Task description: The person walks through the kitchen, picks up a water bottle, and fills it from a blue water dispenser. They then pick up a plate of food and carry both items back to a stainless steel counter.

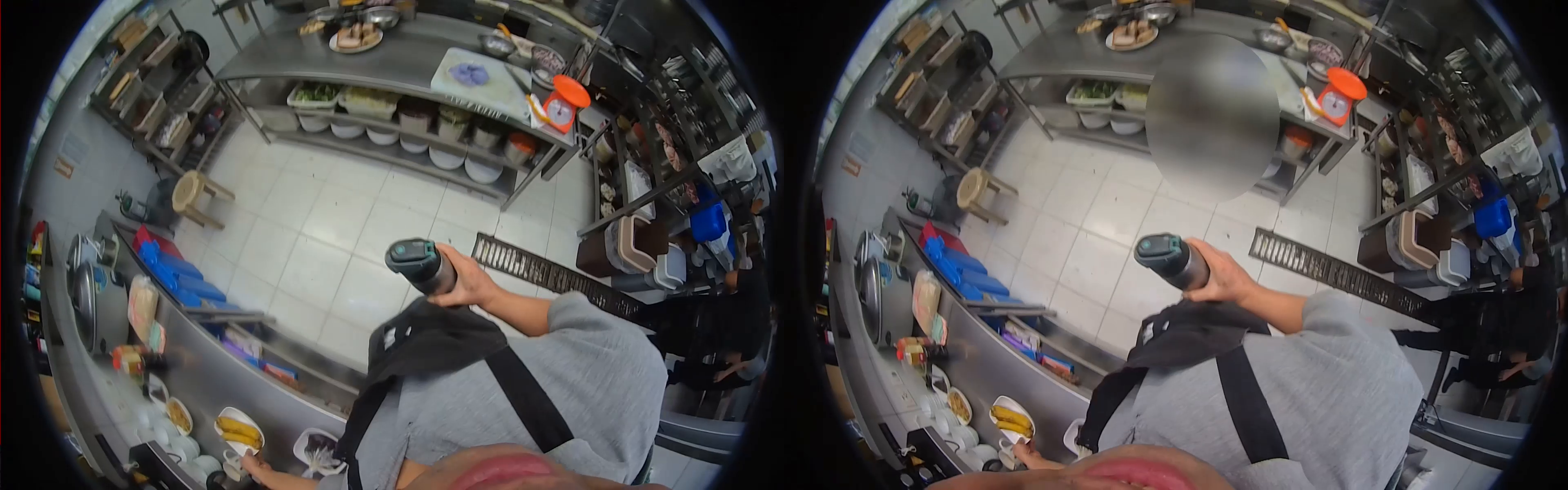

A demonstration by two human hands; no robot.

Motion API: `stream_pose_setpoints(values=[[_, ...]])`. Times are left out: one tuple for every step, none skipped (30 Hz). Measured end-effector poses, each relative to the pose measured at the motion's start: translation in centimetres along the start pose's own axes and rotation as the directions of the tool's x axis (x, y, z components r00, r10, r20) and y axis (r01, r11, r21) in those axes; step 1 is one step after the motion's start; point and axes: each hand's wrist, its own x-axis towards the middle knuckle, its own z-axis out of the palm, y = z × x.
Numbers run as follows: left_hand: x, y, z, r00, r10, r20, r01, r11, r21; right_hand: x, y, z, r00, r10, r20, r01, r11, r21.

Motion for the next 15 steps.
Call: stream_pose_setpoints(values=[[-0.6, 1.3, 1.7, 1.0, -0.003, -0.013, 0.003, 1.0, -0.011, -0.5, 0.7, -0.7, 0.999, 0.004, -0.049, -0.005, 1.0, -0.021], [-2.0, 2.9, 4.9, 1.0, 0.011, -0.003, -0.011, 0.999, -0.036, -0.8, 1.3, -1.3, 0.995, 0.007, -0.095, -0.01, 0.999, -0.033], [-3.2, 4.6, 7.2, 0.992, 0.101, 0.07, -0.101, 0.995, -0.006, -1.0, 1.4, -2.3, 0.995, 0.041, -0.095, -0.04, 0.999, 0.011], [-4.5, 6.2, 9.2, 0.972, 0.188, 0.141, -0.193, 0.981, 0.026, -1.4, 2.4, -3.0, 0.992, 0.074, -0.104, -0.07, 0.997, 0.038], [-5.5, 7.2, 11.9, 0.962, 0.226, 0.154, -0.24, 0.968, 0.079, -1.8, 3.0, -4.1, 0.987, 0.06, -0.146, -0.055, 0.998, 0.034], [-6.2, 8.2, 14.7, 0.949, 0.267, 0.166, -0.29, 0.947, 0.136, -2.3, 3.6, -4.9, 0.981, 0.05, -0.189, -0.044, 0.998, 0.037], [-7.5, 9.2, 17.7, 0.927, 0.282, 0.246, -0.324, 0.934, 0.151, -2.8, 3.8, -6.0, 0.973, 0.107, -0.204, -0.092, 0.992, 0.085], [-9.2, 9.7, 21.5, 0.895, 0.291, 0.34, -0.359, 0.92, 0.159, -3.2, 4.0, -7.1, 0.968, 0.106, -0.227, -0.087, 0.992, 0.096], [-11.0, 9.8, 25.2, 0.856, 0.309, 0.413, -0.396, 0.907, 0.142, -4.0, 4.3, -8.5, 0.959, 0.127, -0.253, -0.121, 0.992, 0.039], [-12.7, 9.5, 28.9, 0.811, 0.32, 0.49, -0.428, 0.895, 0.124, -4.9, 4.8, -10.0, 0.947, 0.151, -0.283, -0.163, 0.986, -0.021], [-13.8, 8.8, 32.5, 0.747, 0.329, 0.578, -0.488, 0.861, 0.141, -5.7, 5.6, -11.3, 0.939, 0.123, -0.322, -0.139, 0.99, -0.027], [-15.2, 8.2, 36.2, 0.671, 0.327, 0.666, -0.548, 0.823, 0.148, -6.6, 6.2, -12.6, 0.922, 0.139, -0.361, -0.161, 0.987, -0.031], [-20.1, 8.5, 40.0, 0.616, 0.305, 0.727, -0.537, 0.837, 0.104, -7.7, 6.7, -13.8, 0.906, 0.148, -0.396, -0.157, 0.987, 0.009], [-24.6, 9.0, 43.5, 0.554, 0.281, 0.784, -0.597, 0.79, 0.139, -8.9, 7.1, -14.9, 0.883, 0.163, -0.44, -0.161, 0.986, 0.043], [-27.4, 8.2, 47.0, 0.505, 0.201, 0.839, -0.514, 0.851, 0.106, -10.0, 7.3, -16.1, 0.871, 0.174, -0.459, -0.173, 0.984, 0.046]])
